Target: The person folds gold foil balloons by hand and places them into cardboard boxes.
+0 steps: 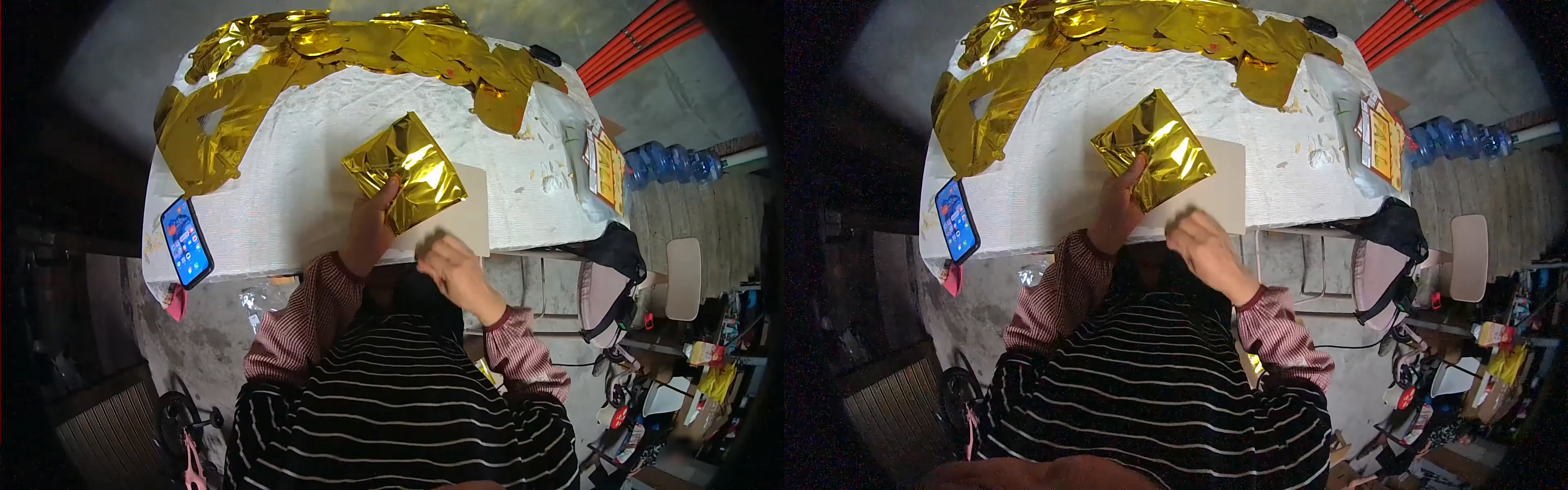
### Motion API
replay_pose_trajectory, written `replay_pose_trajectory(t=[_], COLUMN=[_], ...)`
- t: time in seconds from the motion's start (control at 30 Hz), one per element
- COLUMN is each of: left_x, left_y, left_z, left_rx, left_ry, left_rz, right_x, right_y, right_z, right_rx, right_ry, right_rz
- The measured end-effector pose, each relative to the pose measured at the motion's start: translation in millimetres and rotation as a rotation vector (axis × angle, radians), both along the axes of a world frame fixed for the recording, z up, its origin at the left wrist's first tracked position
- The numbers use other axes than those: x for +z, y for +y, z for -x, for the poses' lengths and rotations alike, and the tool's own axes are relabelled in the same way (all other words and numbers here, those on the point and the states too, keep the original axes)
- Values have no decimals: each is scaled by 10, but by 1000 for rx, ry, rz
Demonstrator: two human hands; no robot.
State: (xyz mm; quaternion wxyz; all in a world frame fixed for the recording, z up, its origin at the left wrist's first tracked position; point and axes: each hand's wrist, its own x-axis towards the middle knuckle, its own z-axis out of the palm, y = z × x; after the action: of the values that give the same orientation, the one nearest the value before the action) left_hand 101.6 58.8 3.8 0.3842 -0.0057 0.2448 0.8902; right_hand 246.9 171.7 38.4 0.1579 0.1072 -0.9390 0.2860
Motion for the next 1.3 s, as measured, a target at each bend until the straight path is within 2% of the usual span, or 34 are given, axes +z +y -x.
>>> replay_pose_trajectory(t=[0.07, 0.13, 0.17, 0.2, 0.27, 0.33, 0.4, 0.47, 0.53, 0.6, 0.63, 0.73, 0.97, 1.03, 1.3], left_x=[-29, -39, -37, -41, -40, -15, 2, -5, 10, 43, 50, 56, 69, 63, 48], left_y=[29, -1, -6, -1, 20, 13, 5, 1, -13, 4, 0, -16, -27, -46, -15], left_z=[-3, 2, 4, 4, 7, -3, -4, -2, -9, 11, 3, -22, -32, -38, -23], left_rx=[57, 38, 15, 8, 27, 25, 23, 12, 2, -7, 3, 23, 28, 14, 35], left_ry=[9, 21, 36, 36, -16, 0, 21, -19, -7, 7, 6, 21, 52, 63, 7], left_rz=[-40, -5, 30, 29, -11, -24, -38, -52, -49, -45, -11, 24, 57, 52, 18], right_x=[-110, -146, -162, -170, -101, -44, 178, 176, 237, 474, 419, 229, 99, 98, 192], right_y=[-49, -168, -190, -155, -59, 58, 154, 369, 524, 505, 481, 236, 140, 190, 238], right_z=[-265, -520, -598, -626, -628, -558, -422, -252, -88, 23, 38, 27, -22, 7, 66], right_rx=[113, 239, 264, 258, 57, -139, -424, -541, -575, -331, -133, -15, -128, -115, -58], right_ry=[-83, -403, -532, -531, -485, -187, -140, 2, 11, -286, -216, -58, -18, -164, -233], right_rz=[-49, 151, 150, 151, 143, 217, 34, 125, 141, 342, 273, -99, -36, 76, 16])
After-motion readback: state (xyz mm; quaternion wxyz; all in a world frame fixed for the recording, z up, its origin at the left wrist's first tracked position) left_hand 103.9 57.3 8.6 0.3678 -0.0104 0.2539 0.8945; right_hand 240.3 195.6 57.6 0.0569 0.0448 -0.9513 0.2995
